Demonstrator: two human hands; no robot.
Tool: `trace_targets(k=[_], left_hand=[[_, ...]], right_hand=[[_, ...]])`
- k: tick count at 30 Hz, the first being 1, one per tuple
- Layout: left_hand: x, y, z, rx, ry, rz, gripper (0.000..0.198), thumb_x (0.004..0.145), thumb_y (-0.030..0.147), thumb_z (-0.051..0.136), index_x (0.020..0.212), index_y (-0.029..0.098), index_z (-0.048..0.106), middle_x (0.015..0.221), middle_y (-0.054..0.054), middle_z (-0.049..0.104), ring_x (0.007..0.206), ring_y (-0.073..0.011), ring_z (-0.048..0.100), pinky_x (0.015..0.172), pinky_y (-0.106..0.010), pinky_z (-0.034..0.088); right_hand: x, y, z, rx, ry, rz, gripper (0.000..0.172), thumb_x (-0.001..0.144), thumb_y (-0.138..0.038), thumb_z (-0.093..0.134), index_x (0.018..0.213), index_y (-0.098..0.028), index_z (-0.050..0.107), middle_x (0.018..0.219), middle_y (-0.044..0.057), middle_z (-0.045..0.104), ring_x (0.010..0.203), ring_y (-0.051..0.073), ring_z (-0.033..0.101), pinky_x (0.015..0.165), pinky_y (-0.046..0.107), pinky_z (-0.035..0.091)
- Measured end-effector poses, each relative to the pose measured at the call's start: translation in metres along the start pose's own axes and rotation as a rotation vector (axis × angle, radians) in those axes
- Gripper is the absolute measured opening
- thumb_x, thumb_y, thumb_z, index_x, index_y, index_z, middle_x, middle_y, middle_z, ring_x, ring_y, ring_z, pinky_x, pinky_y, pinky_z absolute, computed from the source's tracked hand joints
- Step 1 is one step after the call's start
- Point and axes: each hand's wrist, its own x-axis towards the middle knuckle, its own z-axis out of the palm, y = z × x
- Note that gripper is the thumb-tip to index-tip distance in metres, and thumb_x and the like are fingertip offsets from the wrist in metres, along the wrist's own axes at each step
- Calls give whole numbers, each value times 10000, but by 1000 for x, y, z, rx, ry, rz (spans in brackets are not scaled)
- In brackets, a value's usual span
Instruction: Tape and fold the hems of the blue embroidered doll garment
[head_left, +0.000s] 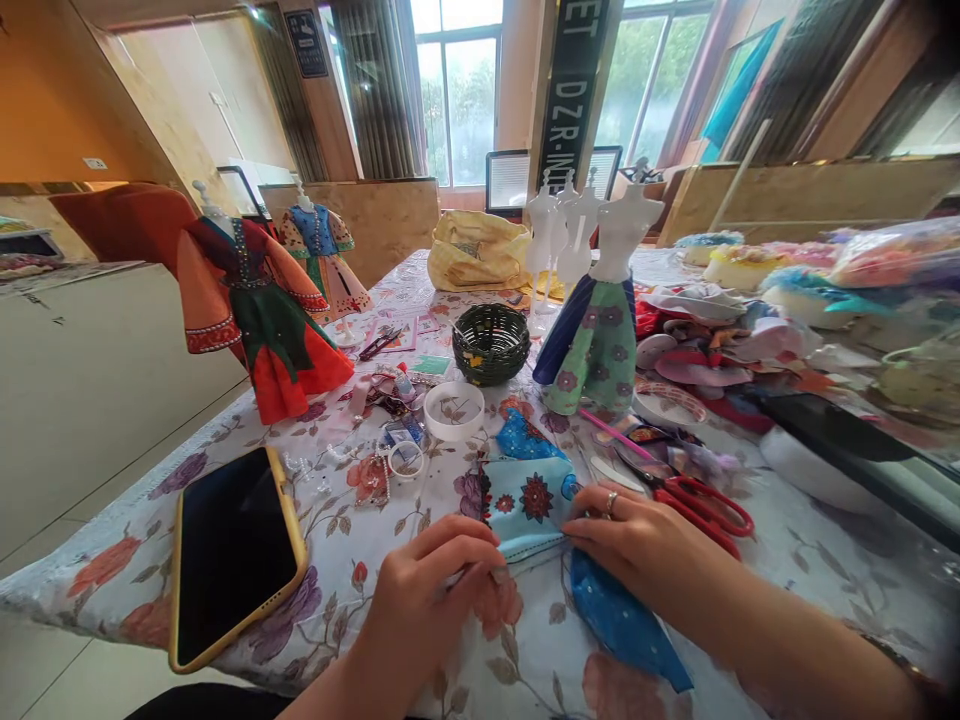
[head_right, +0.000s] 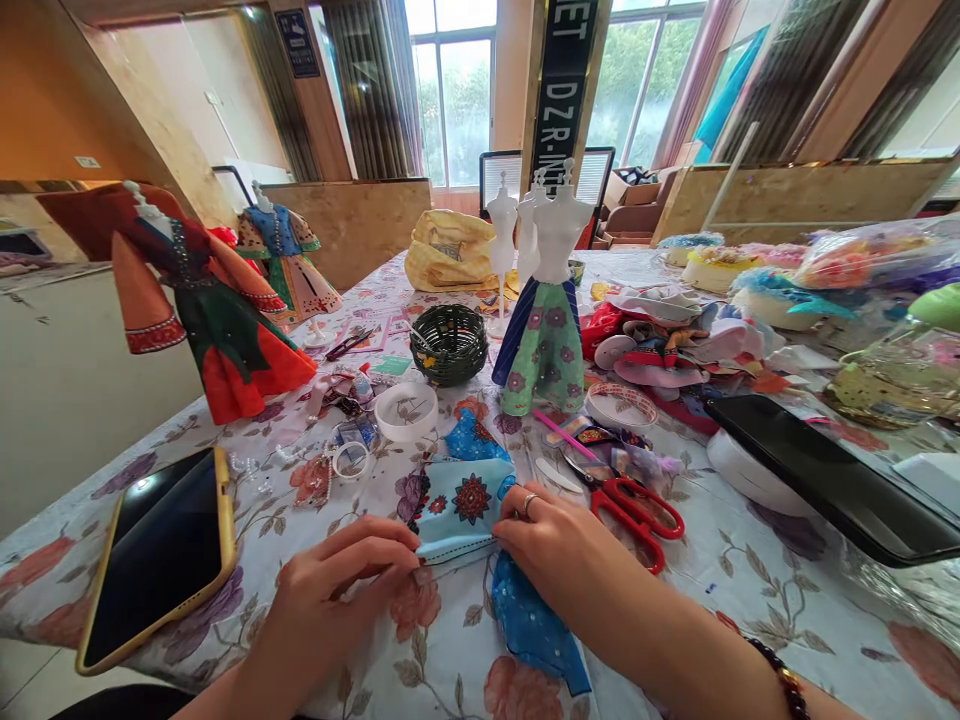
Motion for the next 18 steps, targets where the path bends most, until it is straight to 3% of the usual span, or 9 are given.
trace_targets(k=[7,18], left_hand=[[2,3,-1,22,-25,10,193,763,5,608,733,185,670,818,-22,697,695,-107,686,650,-158,566],[-7,-8,-2,-22,-148,74,291,823,-38,488,886,204,637,965,-37,657,828,-107,676,763,-163,548]], right_hand=[[5,-4,0,43,71,36,259,869,-75,502,754,-215,687,838,42,680,711,160,658,635,271,552],[-1,-2,4,122,122,81,206,838,-74,557,796,-212,705,793,37,699,702,173,672,645,298,564]])
